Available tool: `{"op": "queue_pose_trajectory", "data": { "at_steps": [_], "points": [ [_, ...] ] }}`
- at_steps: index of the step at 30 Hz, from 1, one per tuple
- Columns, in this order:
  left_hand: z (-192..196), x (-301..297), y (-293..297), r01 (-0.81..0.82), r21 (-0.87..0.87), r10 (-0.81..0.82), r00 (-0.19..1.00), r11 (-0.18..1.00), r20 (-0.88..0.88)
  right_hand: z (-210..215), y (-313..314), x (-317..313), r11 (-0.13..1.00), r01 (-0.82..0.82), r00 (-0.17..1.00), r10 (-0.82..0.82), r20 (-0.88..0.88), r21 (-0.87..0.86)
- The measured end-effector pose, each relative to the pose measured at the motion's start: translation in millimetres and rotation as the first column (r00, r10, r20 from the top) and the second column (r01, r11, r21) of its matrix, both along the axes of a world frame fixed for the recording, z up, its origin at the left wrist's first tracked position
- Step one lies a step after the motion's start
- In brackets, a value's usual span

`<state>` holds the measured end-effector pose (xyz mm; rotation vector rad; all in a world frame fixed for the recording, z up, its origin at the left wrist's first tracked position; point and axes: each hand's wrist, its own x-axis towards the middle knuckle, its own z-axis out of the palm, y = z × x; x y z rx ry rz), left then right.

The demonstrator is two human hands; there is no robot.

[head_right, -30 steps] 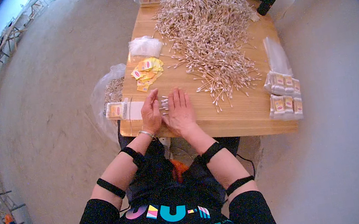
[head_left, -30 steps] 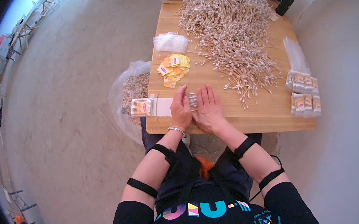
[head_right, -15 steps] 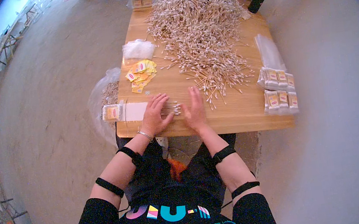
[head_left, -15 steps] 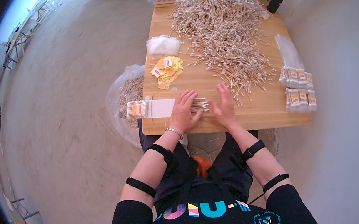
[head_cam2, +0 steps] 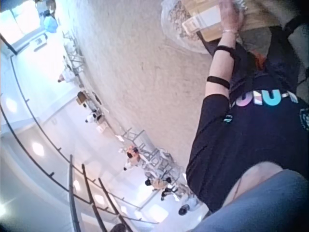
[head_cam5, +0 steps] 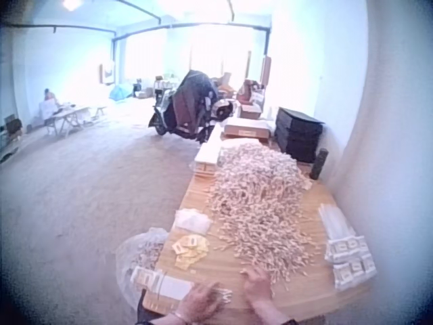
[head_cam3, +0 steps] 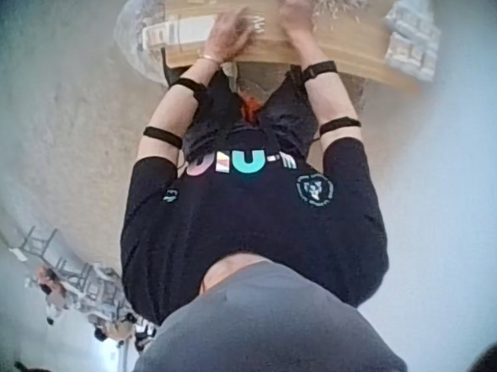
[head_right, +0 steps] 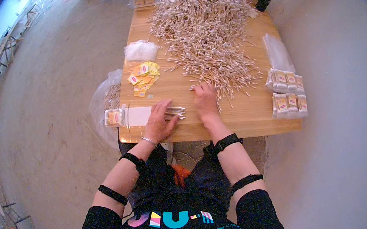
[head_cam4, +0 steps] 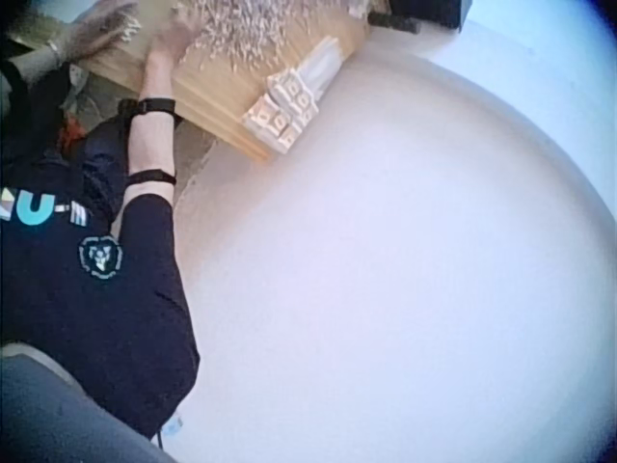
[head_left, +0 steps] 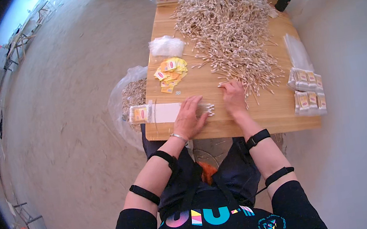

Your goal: Sorting, counting, and packaging cotton swabs into small bags with labels.

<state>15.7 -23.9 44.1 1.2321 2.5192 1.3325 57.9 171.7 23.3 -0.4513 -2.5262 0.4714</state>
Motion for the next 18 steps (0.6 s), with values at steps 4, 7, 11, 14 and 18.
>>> {"op": "queue_pose_trajectory", "data": {
  "at_steps": [4, 7, 11, 14, 18],
  "points": [
    [-5, -2, -2, -0.103, 0.027, 0.102, 0.995, 0.994, 0.015, 9, -38, -9, 0.996, -0.051, 0.995, 0.045, 0.088, 0.07],
    [-10, -5, -4, -0.121, 0.058, 0.12, 0.993, 0.991, 0.015, 15, -61, -12, 0.997, -0.075, 0.974, 0.076, 0.215, -0.013],
    [-9, -6, 0, -0.111, 0.042, 0.111, 0.994, 0.993, -0.016, 15, -56, -11, 0.997, -0.082, 0.996, 0.083, 0.03, -0.012],
    [-4, -3, 2, -0.094, -0.076, 0.086, 0.99, 0.993, -0.108, 11, -34, 0, 0.999, -0.046, 0.998, 0.047, 0.041, -0.021],
    [1, 0, 6, -0.074, -0.233, 0.033, 0.984, 0.97, -0.174, 5, -22, 14, 0.981, -0.189, 0.98, 0.191, 0.049, -0.035]
  ]
}}
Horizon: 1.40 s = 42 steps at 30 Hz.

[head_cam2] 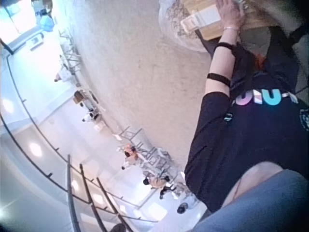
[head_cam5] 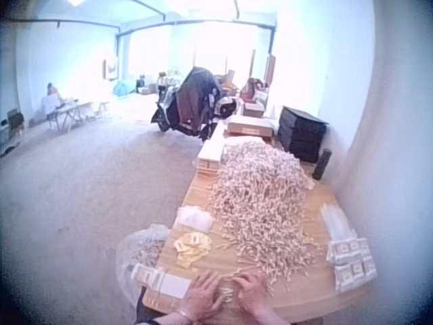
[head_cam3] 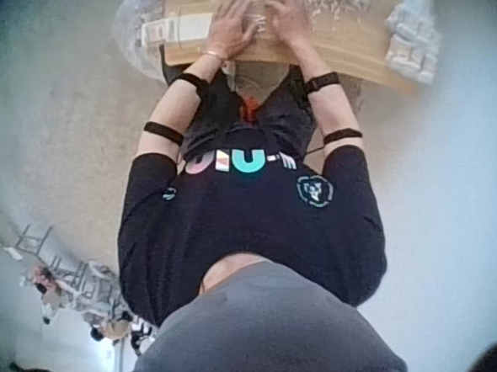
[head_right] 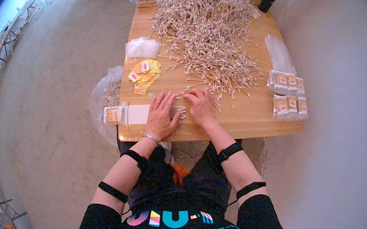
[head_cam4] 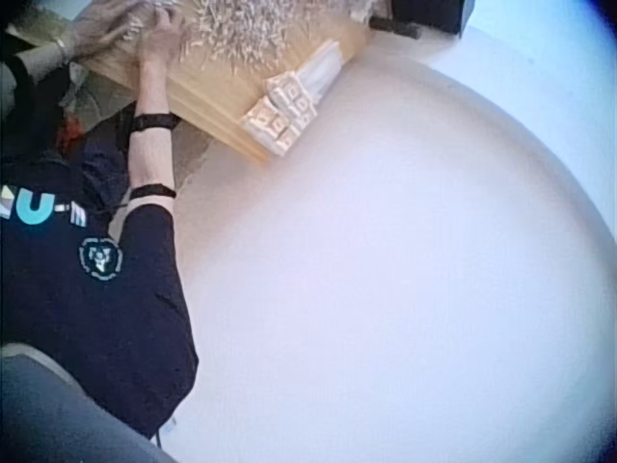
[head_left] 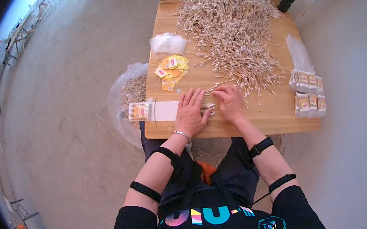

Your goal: Sorting, counting, and packaging cotton swabs into small bags with labels.

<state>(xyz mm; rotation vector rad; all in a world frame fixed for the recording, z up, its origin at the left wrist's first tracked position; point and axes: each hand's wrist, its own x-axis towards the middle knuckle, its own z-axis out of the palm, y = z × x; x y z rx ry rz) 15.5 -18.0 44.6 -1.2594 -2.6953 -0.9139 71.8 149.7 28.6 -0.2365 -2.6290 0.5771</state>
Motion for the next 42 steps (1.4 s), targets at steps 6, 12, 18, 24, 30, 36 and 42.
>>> {"op": "queue_pose_trajectory", "data": {
  "at_steps": [6, 12, 18, 24, 30, 36, 42],
  "points": [
    [-6, -1, 1, 0.005, -0.03, -0.006, 1.0, 1.0, -0.031, -5, 6, 3, 0.997, 0.044, 0.998, -0.047, -0.035, -0.07],
    [-7, -2, -5, -0.036, 0.081, 0.031, 0.998, 0.996, 0.056, 7, 26, 3, 0.93, 0.321, 0.946, -0.322, -0.026, 0.176],
    [-4, 0, 0, -0.064, 0.204, 0.054, 0.997, 0.977, 0.056, 9, -7, -18, 0.991, 0.035, 0.999, -0.031, -0.036, 0.13],
    [-5, -2, -6, -0.016, 0.207, -0.008, 0.994, 0.978, 0.111, 9, -27, -7, 0.995, -0.085, 0.988, 0.077, 0.134, 0.051],
    [-10, -4, -10, -0.15, 0.372, 0.036, 0.955, 0.916, 0.295, -10, -32, 8, 0.879, 0.069, 0.979, -0.151, -0.138, -0.471],
    [-32, -18, -17, -0.535, 0.61, -0.189, 0.641, 0.584, 0.743, -7, -57, -4, 0.72, 0.146, 0.964, -0.258, -0.066, -0.678],
    [-30, -17, -6, -0.529, 0.63, -0.253, 0.617, 0.569, 0.745, -16, -67, -19, 0.629, 0.009, 0.971, -0.192, -0.144, -0.778]
  ]
}}
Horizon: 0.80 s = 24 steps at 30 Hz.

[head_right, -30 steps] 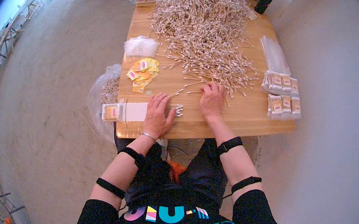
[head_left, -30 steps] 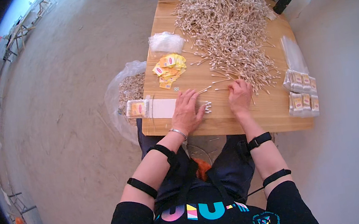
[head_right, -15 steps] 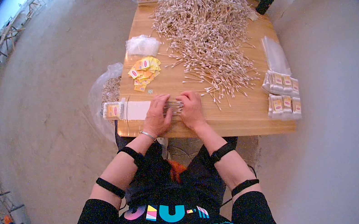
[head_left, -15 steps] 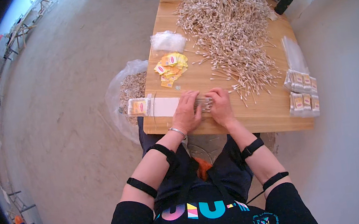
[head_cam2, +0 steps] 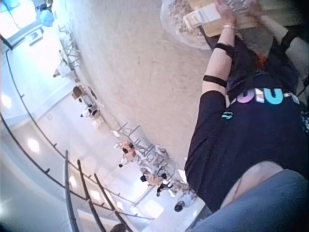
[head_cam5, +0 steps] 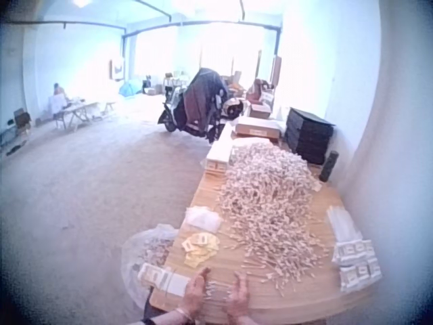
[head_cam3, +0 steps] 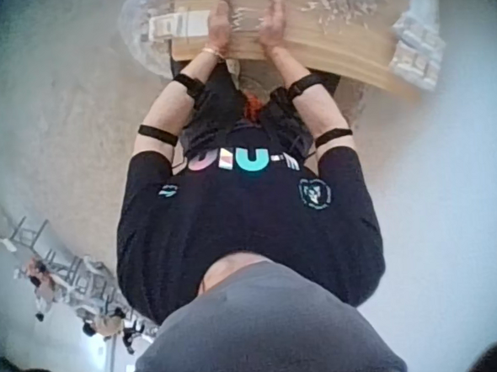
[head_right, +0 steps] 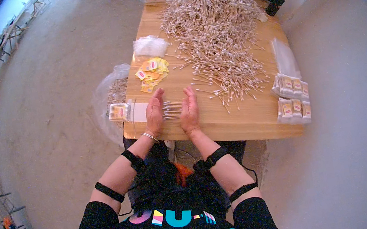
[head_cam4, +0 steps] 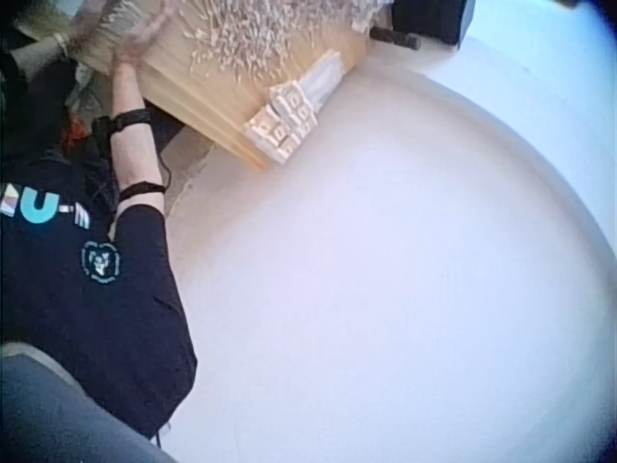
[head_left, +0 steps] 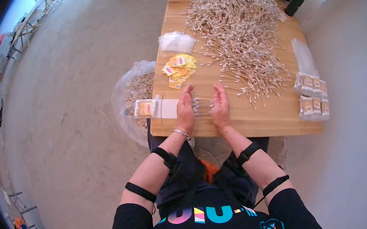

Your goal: Sorting, counting, and packaging cotton swabs into small bags with labels.

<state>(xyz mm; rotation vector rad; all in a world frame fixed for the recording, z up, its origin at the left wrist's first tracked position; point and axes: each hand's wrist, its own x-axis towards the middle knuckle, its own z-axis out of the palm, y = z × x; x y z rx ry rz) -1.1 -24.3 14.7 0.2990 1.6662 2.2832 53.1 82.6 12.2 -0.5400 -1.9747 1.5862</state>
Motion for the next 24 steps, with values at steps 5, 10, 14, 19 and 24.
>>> {"op": "queue_pose_trajectory", "data": {
  "at_steps": [5, 10, 14, 19, 24],
  "points": [
    [-1, -1, -5, 0.038, 0.035, -0.038, 0.999, 0.999, 0.008, 14, -7, 4, 0.936, -0.124, 0.992, 0.119, 0.036, 0.329],
    [-1, -3, -6, 0.056, 0.078, -0.062, 0.996, 0.995, 0.071, 24, -5, 19, 0.708, -0.306, 0.951, 0.252, 0.178, 0.636],
    [3, -3, -3, 0.004, 0.087, -0.013, 0.995, 0.996, 0.103, 21, 5, 20, 0.762, -0.269, 0.963, 0.195, 0.187, 0.589],
    [3, -6, -2, -0.029, 0.076, 0.023, 0.997, 0.997, 0.071, 9, 14, 17, 0.853, -0.199, 0.979, 0.15, 0.138, 0.482],
    [3, -2, 6, -0.015, -0.042, 0.013, 0.999, 0.999, -0.046, 2, 10, 1, 0.998, -0.019, 0.999, 0.017, 0.03, 0.062]
  ]
}}
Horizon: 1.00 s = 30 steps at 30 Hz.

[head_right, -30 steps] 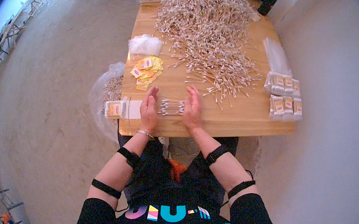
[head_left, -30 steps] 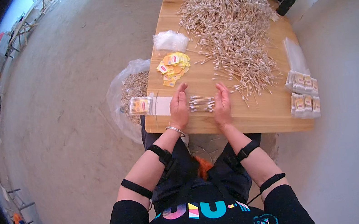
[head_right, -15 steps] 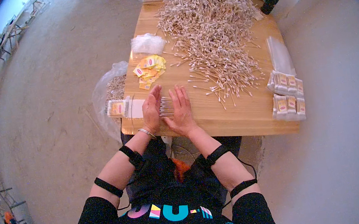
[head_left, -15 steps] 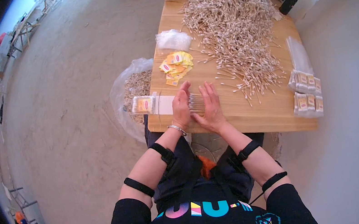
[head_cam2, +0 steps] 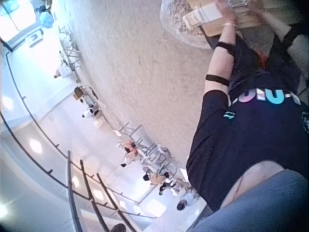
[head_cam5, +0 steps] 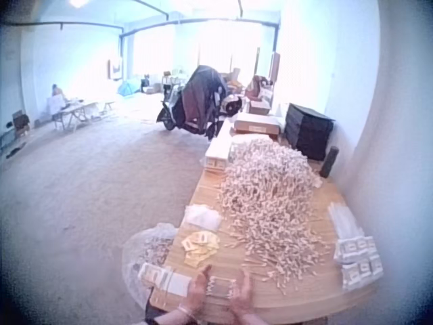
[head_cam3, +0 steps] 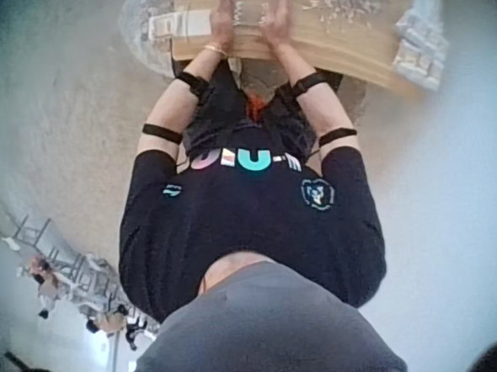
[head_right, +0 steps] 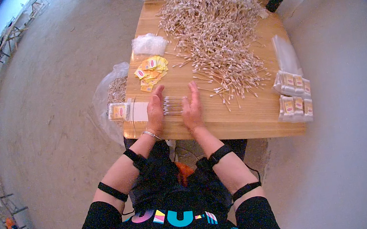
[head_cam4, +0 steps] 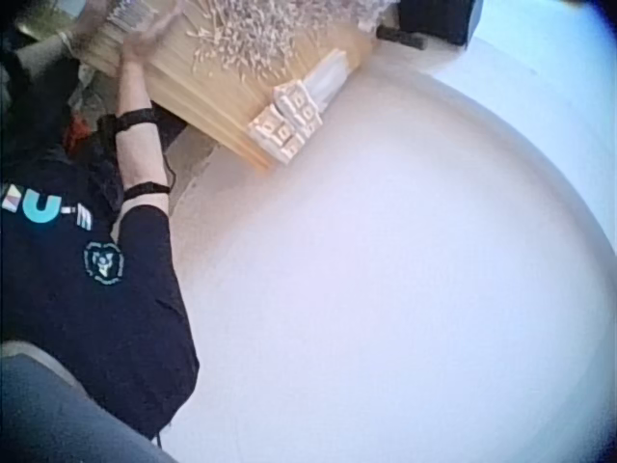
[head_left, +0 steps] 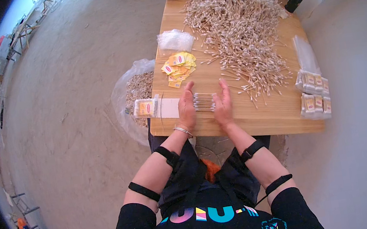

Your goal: Sorting, counting, and packaging cotton swabs into small bags with labels.

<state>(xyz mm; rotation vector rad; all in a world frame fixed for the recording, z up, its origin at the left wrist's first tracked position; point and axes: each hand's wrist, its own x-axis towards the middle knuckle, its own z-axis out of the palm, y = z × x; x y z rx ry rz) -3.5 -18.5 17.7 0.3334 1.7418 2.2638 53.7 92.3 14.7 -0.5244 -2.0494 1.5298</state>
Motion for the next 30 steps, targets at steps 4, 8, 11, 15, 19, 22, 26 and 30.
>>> {"op": "queue_pose_trajectory", "data": {
  "at_steps": [4, 8, 11, 15, 19, 22, 26, 30],
  "points": [
    [-4, -1, -3, 0.027, -0.051, -0.029, 0.999, 0.998, -0.032, 2, -10, -9, 0.999, -0.042, 0.999, 0.041, -0.012, -0.008],
    [-7, -2, -2, 0.04, -0.032, -0.042, 0.998, 0.999, -0.048, 0, -8, -11, 0.993, -0.111, 0.993, 0.109, -0.038, -0.03],
    [-7, 0, -1, 0.014, 0.087, -0.019, 0.998, 0.996, 0.051, 5, -4, 0, 0.931, -0.167, 0.986, 0.152, 0.071, 0.326],
    [-6, -3, -8, 0.029, 0.131, -0.043, 0.993, 0.991, 0.112, 19, -12, 16, 0.567, -0.473, 0.863, 0.145, 0.483, 0.675],
    [-4, -1, -1, 0.024, 0.163, -0.043, 0.993, 0.986, 0.114, 17, -12, 23, 0.447, -0.513, 0.844, 0.107, 0.525, 0.733],
    [-5, 0, -1, -0.039, 0.162, 0.021, 0.994, 0.986, 0.109, 19, -14, 23, 0.438, -0.529, 0.835, 0.115, 0.539, 0.727],
    [-8, -1, -2, -0.039, 0.091, 0.034, 0.997, 0.995, 0.064, 15, -15, 21, 0.504, -0.526, 0.826, 0.109, 0.553, 0.686],
    [-7, 0, 2, -0.041, 0.071, 0.039, 0.999, 0.997, 0.029, 12, -4, 23, 0.657, -0.339, 0.925, 0.103, 0.365, 0.673]
  ]
}}
